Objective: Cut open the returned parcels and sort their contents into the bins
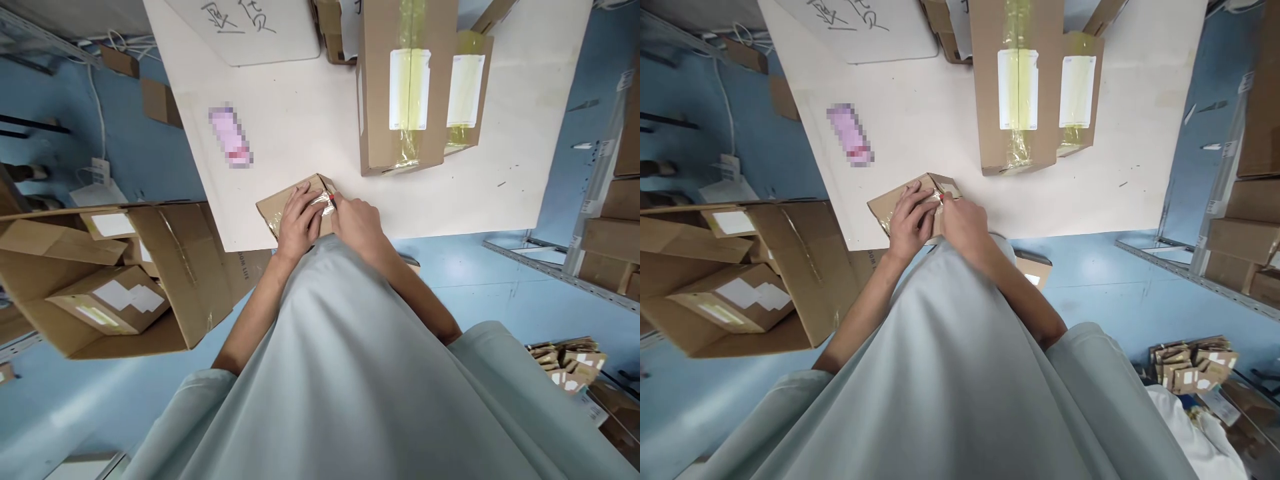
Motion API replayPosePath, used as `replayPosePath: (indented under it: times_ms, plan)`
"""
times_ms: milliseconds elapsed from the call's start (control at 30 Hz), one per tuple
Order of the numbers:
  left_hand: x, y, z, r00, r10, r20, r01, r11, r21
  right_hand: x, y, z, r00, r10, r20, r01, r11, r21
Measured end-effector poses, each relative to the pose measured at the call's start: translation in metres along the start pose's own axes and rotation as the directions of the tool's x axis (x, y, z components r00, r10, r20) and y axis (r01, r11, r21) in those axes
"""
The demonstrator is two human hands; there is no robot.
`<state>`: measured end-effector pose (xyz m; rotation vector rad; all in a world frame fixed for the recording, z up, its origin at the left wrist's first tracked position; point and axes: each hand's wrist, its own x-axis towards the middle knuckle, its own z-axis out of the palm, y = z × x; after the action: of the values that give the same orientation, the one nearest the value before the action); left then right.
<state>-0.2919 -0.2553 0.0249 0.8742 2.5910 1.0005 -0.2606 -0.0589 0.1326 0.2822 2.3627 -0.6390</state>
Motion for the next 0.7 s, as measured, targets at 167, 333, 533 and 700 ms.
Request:
replayPosePath:
  times_ms: [167, 333, 533, 700]
  plan:
    - [-0.006, 0.006, 0.0, 0.999, -0.025, -0.046, 0.03, 0.993, 0.11, -0.024, 0.036, 0.01, 0.999, -0.048, -0.003, 0.048, 0.992, 0.117]
    - [-0.033, 0.007, -0.004, 0.934, -0.199, -0.296, 0.249, 0.958, 0.143, -0.03, 0.085, 0.044, 0.999, 0.04, -0.009, -0.039, 0.996, 0.075]
    - [-0.064, -0.009, -0.003, 0.788, -0.381, -0.484, 0.459, 0.887, 0.049, 0.033, 0.174, 0.107, 0.986, 0.129, -0.102, -0.142, 0.982, -0.124]
    - [-0.082, -0.031, -0.013, 0.767, -0.4, -0.501, 0.483, 0.875, 0.043, 0.067, 0.218, 0.126, 0.978, 0.08, -0.193, -0.105, 0.987, -0.122]
